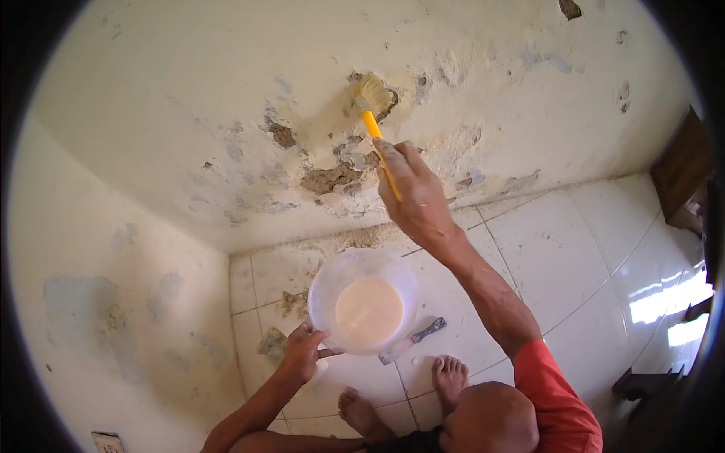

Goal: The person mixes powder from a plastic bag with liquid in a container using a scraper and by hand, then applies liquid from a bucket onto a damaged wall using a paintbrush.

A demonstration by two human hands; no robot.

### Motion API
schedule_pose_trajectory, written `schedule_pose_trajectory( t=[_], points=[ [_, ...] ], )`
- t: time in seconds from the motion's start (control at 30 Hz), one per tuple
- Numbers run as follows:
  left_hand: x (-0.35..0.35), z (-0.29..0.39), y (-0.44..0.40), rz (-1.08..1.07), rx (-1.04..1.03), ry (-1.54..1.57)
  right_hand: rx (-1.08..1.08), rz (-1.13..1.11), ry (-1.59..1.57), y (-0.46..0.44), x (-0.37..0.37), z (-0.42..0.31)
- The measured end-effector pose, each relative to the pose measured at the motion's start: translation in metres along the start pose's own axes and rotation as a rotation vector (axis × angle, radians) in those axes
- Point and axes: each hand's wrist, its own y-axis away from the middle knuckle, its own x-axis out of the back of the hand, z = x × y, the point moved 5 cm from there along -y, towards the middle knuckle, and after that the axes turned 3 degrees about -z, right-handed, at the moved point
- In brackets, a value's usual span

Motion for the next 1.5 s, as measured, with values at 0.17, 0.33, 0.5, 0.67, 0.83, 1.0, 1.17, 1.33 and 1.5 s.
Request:
schedule_pose_trajectory(
  t=[0.17, 0.33, 0.5, 0.67, 0.83, 1.0, 1.17, 1.33, 1.5],
  points=[
    [-0.007, 0.005, 0.001, -0.034, -0.026, 0.019, -0.044, 0.011, -0.283, -0.029, 0.031, 0.004],
    [0.001, 0.001, 0.002, 0.005, -0.018, 0.023, -0.105, 0.126, -0.050, -0.024, 0.052, 0.014],
    [-0.002, 0.011, 0.014, -0.006, -0.027, 0.059, 0.126, 0.084, 0.162, -0.024, 0.026, -0.015],
    [-0.003, 0.004, 0.013, -0.027, -0.064, 0.064, 0.201, -0.261, 0.147, -0.025, -0.006, -0.033],
    [0.013, -0.012, 0.015, 0.043, -0.041, 0.142, 0.011, -0.012, 0.016, -0.048, 0.045, 0.026],
    [0.015, -0.019, 0.025, 0.028, -0.081, 0.169, -0.038, 0.273, 0.239, -0.038, 0.079, -0.014],
    [0.009, -0.037, 0.018, 0.037, -0.107, 0.259, 0.109, -0.108, 0.217, -0.015, 0.017, -0.032],
    [0.010, -0.057, 0.014, 0.093, -0.118, 0.349, -0.236, -0.495, -0.264, 0.013, 0.036, -0.071],
    [0.002, -0.067, 0.012, 0.101, -0.152, 0.273, -0.527, -1.338, -0.454, 0.097, -0.027, -0.079]
  ],
)
